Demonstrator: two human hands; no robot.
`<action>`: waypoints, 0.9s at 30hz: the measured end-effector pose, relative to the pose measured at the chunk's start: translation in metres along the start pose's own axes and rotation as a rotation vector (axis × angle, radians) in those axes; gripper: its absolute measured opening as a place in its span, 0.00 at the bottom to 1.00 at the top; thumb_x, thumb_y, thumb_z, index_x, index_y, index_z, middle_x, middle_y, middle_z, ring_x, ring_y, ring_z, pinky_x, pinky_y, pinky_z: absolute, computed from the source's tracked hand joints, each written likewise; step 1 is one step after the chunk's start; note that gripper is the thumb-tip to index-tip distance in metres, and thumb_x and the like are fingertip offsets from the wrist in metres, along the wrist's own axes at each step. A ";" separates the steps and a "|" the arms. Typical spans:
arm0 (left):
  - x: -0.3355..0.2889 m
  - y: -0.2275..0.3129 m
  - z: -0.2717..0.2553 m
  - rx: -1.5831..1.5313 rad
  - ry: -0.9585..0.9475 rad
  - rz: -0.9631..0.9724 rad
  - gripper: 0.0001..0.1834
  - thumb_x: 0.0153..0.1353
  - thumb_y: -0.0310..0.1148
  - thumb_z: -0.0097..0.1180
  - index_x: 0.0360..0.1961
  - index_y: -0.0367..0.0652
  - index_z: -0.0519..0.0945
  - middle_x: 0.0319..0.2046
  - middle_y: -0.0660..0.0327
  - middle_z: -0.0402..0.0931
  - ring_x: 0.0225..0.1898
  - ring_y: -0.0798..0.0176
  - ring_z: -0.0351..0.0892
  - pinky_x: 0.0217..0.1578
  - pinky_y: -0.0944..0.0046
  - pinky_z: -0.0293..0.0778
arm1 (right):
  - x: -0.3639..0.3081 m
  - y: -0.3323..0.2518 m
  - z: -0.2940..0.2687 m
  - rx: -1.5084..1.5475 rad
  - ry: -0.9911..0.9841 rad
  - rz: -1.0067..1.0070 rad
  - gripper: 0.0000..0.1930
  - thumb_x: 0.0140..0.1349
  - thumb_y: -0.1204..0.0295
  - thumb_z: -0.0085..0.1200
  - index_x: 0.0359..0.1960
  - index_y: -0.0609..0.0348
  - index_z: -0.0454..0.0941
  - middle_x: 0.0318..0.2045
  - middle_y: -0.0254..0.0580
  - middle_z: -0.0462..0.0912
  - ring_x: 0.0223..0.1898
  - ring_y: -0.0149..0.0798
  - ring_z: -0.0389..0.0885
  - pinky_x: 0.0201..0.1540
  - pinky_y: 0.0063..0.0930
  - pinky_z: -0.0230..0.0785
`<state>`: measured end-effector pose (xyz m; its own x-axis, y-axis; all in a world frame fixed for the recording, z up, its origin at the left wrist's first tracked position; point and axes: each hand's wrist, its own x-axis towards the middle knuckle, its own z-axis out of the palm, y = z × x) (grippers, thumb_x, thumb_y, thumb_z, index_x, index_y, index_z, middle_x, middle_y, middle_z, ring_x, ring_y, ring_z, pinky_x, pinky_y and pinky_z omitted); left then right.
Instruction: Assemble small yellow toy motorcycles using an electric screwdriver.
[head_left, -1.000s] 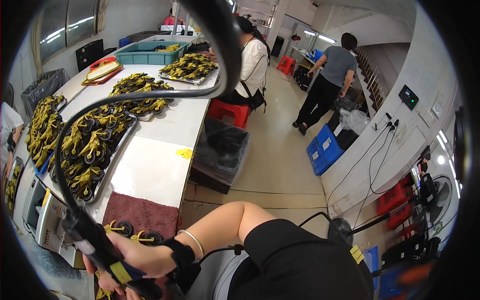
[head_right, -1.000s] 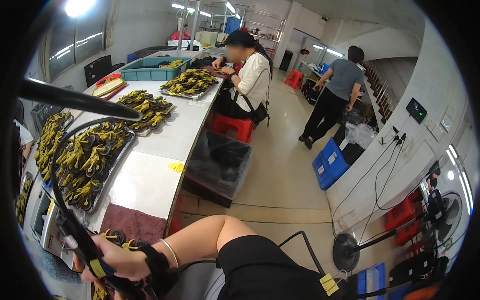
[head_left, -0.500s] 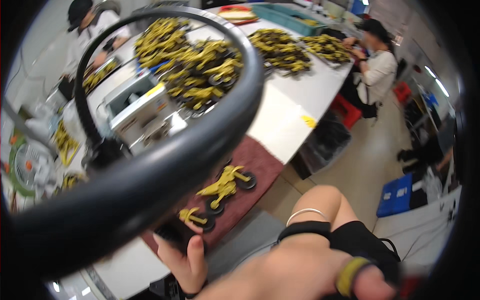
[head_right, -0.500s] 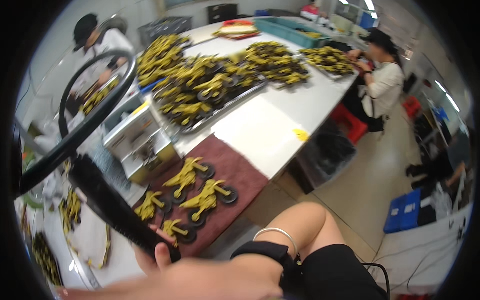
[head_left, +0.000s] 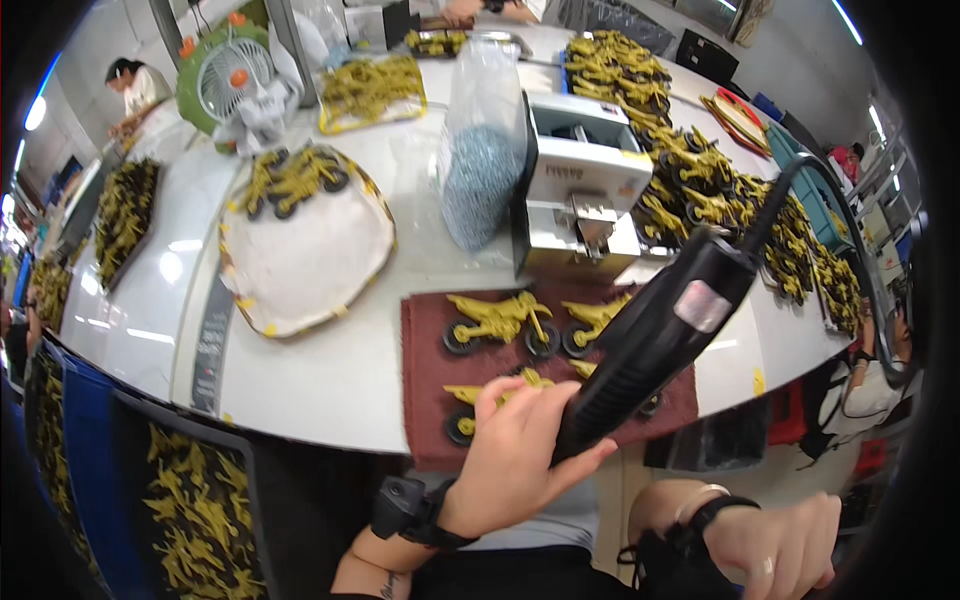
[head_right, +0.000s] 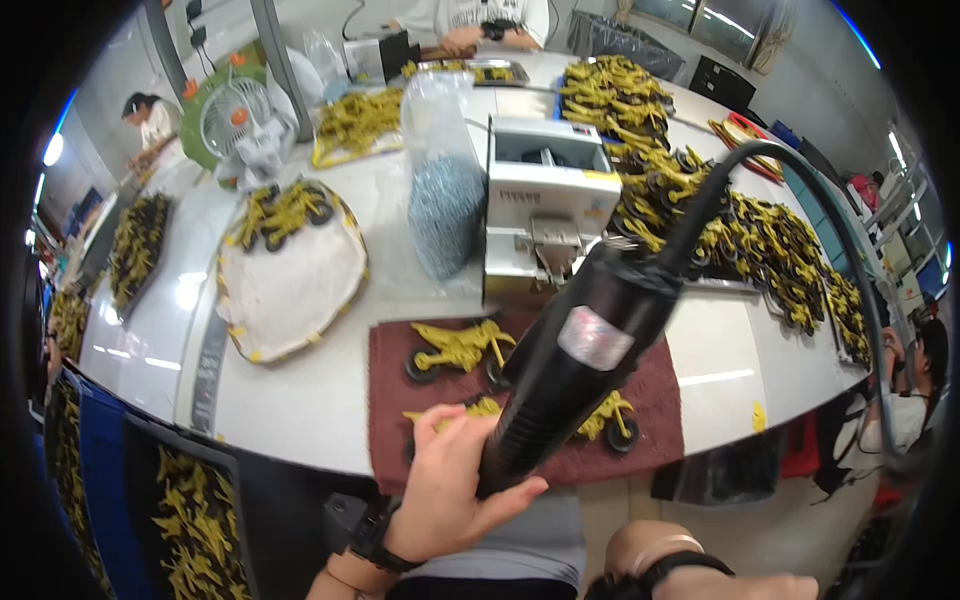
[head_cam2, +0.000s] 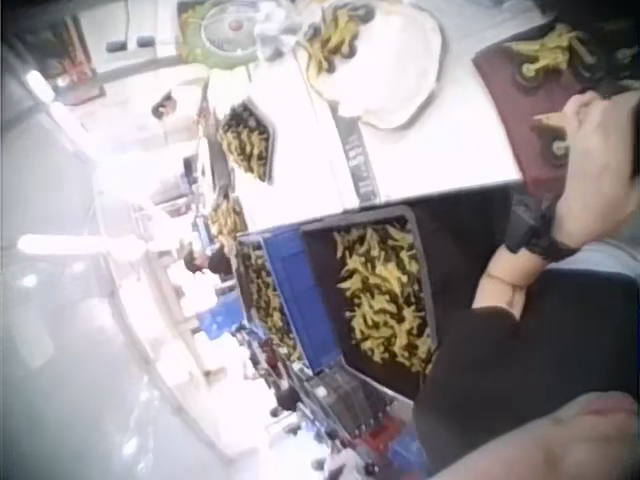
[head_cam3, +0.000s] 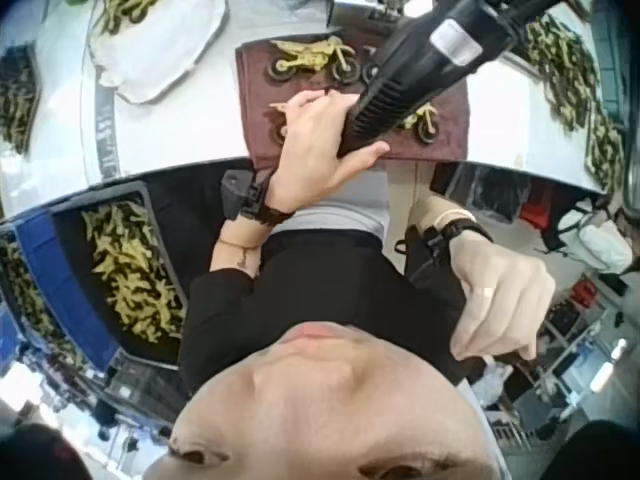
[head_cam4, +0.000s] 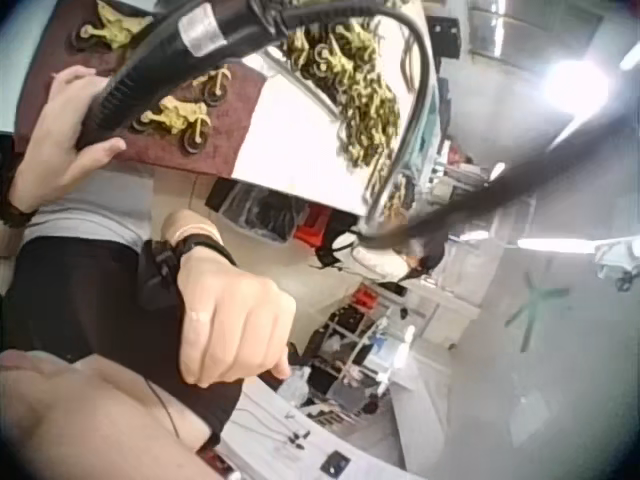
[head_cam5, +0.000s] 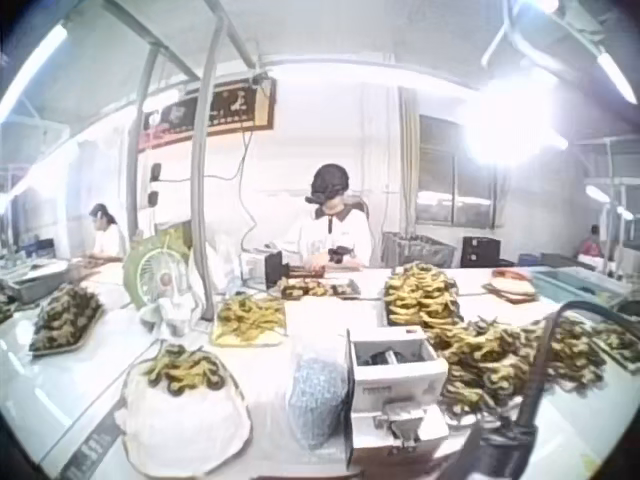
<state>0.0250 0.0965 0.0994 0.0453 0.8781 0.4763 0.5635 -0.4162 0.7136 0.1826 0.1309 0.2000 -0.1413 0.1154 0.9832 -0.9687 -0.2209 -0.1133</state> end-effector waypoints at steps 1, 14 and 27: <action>0.001 0.002 0.004 0.005 0.004 0.019 0.28 0.45 0.42 0.65 0.43 0.38 0.70 0.34 0.60 0.74 0.37 0.57 0.73 0.49 0.53 0.57 | 0.002 -0.005 -0.003 -0.286 0.006 0.143 0.13 0.59 0.75 0.43 0.20 0.66 0.76 0.21 0.50 0.78 0.22 0.45 0.78 0.32 0.39 0.74; -0.004 0.011 0.031 -0.117 -0.057 0.019 0.30 0.39 0.42 0.68 0.42 0.41 0.70 0.33 0.65 0.73 0.35 0.62 0.73 0.49 0.55 0.55 | -0.057 -0.043 0.019 -1.315 -0.009 -0.115 0.29 0.52 0.68 0.49 0.59 0.50 0.58 0.58 0.46 0.60 0.59 0.49 0.58 0.55 0.36 0.58; 0.021 0.006 -0.012 -0.757 0.022 0.124 0.11 0.52 0.35 0.55 0.37 0.49 0.77 0.35 0.66 0.74 0.38 0.63 0.73 0.38 0.64 0.68 | -0.062 -0.020 -0.043 -0.741 0.739 0.486 0.21 0.55 0.71 0.57 0.47 0.55 0.60 0.19 0.33 0.71 0.22 0.32 0.72 0.36 0.31 0.67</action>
<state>0.0191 0.1099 0.1197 0.0506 0.8127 0.5805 -0.1637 -0.5667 0.8075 0.2023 0.1703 0.1351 -0.3804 0.7673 0.5163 -0.6266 0.1967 -0.7541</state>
